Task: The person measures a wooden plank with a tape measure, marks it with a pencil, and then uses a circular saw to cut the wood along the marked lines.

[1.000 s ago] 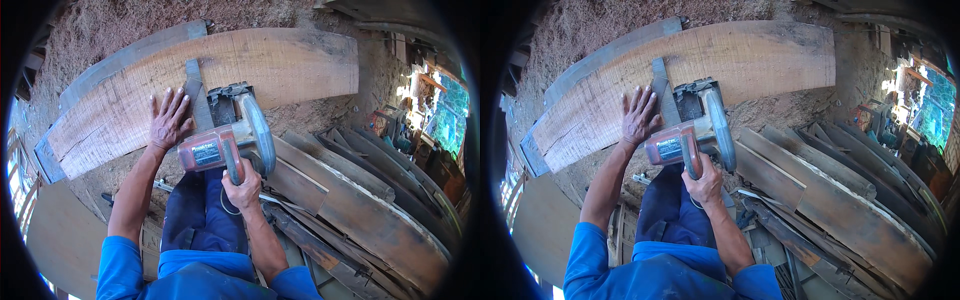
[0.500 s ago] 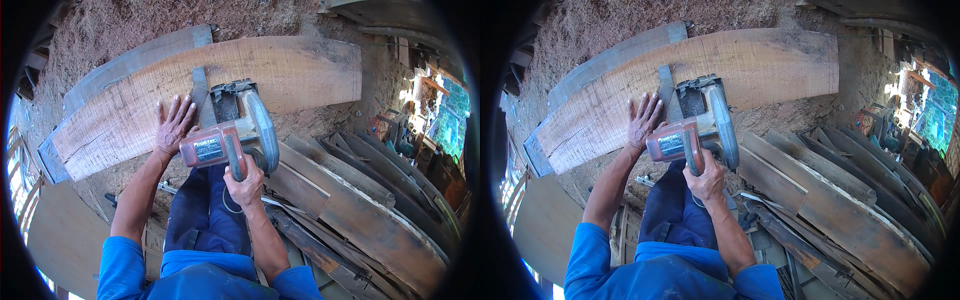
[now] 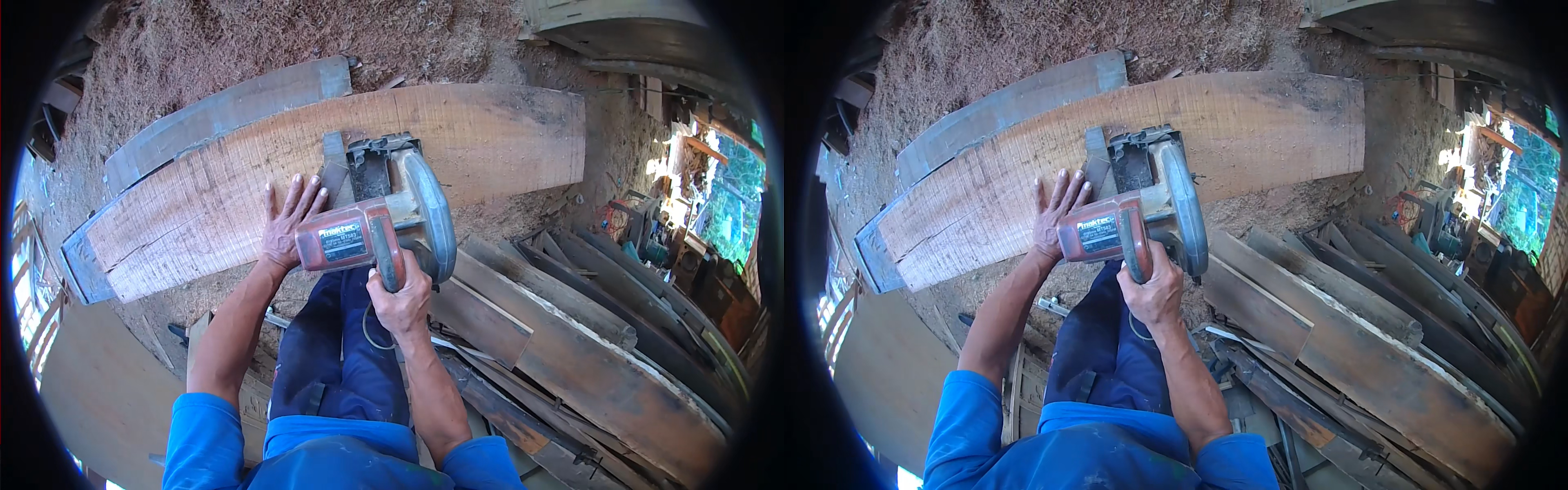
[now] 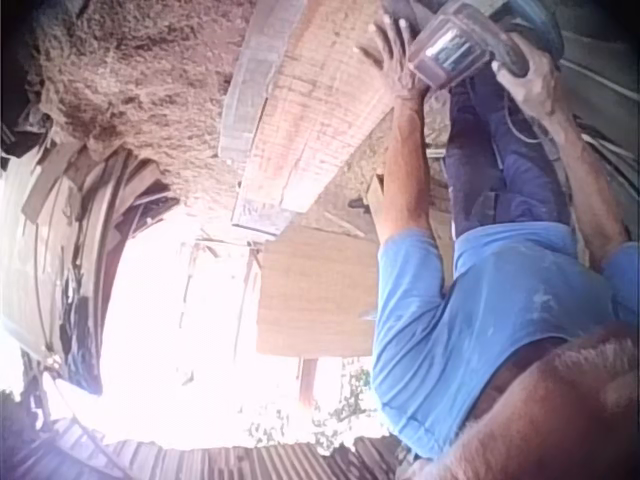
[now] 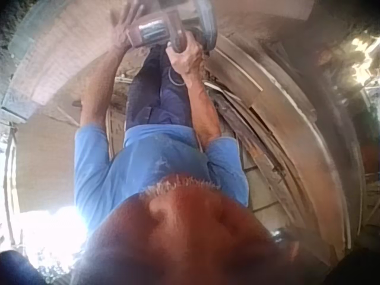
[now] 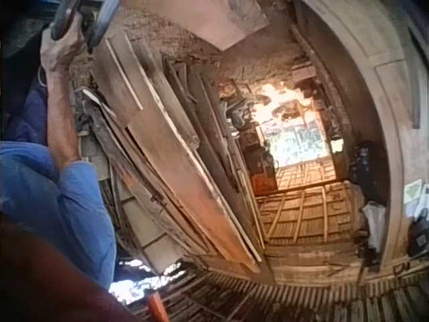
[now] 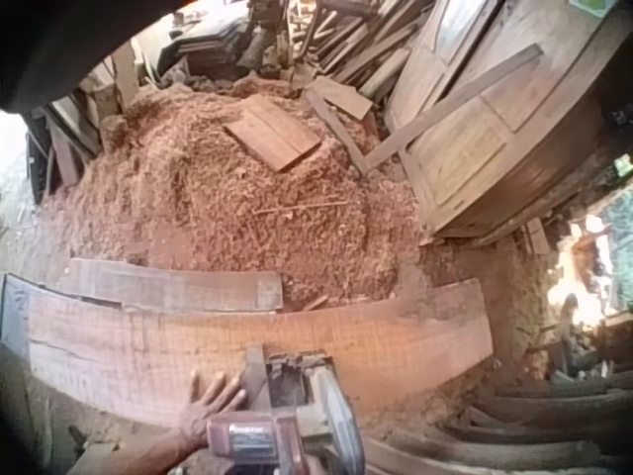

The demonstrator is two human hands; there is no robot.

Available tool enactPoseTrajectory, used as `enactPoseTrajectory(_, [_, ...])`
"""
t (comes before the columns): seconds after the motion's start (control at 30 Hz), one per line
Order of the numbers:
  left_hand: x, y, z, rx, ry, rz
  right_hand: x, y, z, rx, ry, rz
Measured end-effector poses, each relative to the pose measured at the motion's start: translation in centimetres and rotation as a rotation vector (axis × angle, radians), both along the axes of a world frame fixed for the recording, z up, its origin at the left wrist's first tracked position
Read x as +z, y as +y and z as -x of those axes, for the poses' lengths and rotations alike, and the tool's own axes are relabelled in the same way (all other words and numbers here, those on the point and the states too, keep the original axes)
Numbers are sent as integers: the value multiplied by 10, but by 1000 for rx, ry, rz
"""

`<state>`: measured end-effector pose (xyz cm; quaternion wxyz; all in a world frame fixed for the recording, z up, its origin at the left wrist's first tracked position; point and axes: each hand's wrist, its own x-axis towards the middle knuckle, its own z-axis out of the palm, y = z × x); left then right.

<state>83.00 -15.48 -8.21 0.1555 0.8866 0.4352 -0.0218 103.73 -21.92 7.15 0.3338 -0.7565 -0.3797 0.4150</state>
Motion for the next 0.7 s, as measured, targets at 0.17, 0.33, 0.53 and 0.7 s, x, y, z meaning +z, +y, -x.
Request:
enactPoseTrajectory(0.17, [5,1,-1,-1,10,67,1,12,2,-10,15,4])
enactPoseTrajectory(0.33, [4,1,-1,3,30,85,0,24,2,-14,24,0])
enactPoseTrajectory(0.53, [14,6,-3,23,49,189,-1,36,2,-18,30,6])
enactPoseTrajectory(0.7, [10,5,0,25,-15,148,-2,46,3,-23,29,0])
